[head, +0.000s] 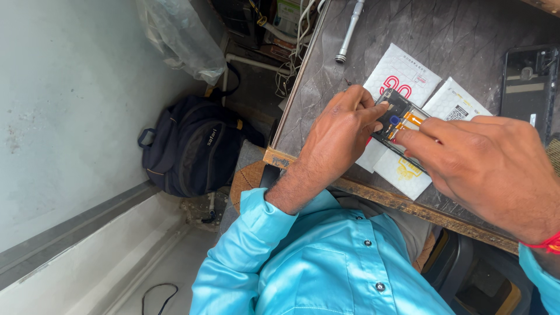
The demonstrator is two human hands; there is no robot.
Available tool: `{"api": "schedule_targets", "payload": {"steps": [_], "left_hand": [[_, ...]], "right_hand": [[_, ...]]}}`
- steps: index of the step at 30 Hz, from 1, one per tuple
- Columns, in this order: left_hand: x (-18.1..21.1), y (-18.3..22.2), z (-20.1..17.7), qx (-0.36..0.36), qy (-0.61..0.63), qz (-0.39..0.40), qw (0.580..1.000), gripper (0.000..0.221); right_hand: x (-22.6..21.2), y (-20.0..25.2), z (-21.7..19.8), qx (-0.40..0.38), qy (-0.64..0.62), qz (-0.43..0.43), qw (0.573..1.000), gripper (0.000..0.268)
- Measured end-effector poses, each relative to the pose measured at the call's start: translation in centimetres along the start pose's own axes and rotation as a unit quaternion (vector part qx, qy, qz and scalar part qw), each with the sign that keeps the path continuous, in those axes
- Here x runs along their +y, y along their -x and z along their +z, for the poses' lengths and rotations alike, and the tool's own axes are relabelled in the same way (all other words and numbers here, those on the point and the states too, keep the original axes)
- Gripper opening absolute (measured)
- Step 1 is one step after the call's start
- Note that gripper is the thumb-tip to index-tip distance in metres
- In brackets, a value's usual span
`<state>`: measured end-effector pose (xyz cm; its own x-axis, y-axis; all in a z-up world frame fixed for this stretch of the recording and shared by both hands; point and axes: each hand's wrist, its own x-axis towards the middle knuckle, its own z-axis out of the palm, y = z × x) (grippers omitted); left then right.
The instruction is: The person is using a screwdriver to remove and replace components inside an open mobile phone on a workbench.
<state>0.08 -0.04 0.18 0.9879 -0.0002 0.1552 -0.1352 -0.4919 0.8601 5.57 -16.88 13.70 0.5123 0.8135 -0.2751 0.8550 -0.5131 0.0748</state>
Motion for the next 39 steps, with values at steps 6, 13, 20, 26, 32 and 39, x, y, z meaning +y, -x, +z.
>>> {"api": "schedule_targets", "payload": {"steps": [6,13,20,26,32,39], "left_hand": [[-0.1,0.0,0.0,-0.001,-0.001,0.001,1.0,0.031],[0.2,-0.2,-0.3,0.016,0.017,0.008,1.0,0.031],[2.0,-1.3,-1.6,-0.002,0.004,0.002,1.0,0.031],[2.4,-1.8,-1.6,-0.022,0.012,-0.069,0.997,0.027],[2.2,-1.9,-0.9,-0.044,0.087,-0.149,0.984,0.029],[2.4,-2.5,-0.4,-0.055,-0.01,-0.146,0.988,0.031]], "right_hand": [[-0.3,-0.5,-0.2,0.02,-0.042,0.01,0.999,0.017],[2.4,3.2,3.0,0.137,-0.162,0.106,0.971,0.015],[5.9,15.7,14.9,0.441,-0.63,0.292,0.569,0.01],[0.5,16.4,17.8,0.532,-0.575,0.375,0.496,0.013],[1.5,14.9,15.1,0.477,-0.447,0.459,0.602,0.017],[3.0,13.5,13.5,0.419,-0.282,0.465,0.727,0.012]]}}
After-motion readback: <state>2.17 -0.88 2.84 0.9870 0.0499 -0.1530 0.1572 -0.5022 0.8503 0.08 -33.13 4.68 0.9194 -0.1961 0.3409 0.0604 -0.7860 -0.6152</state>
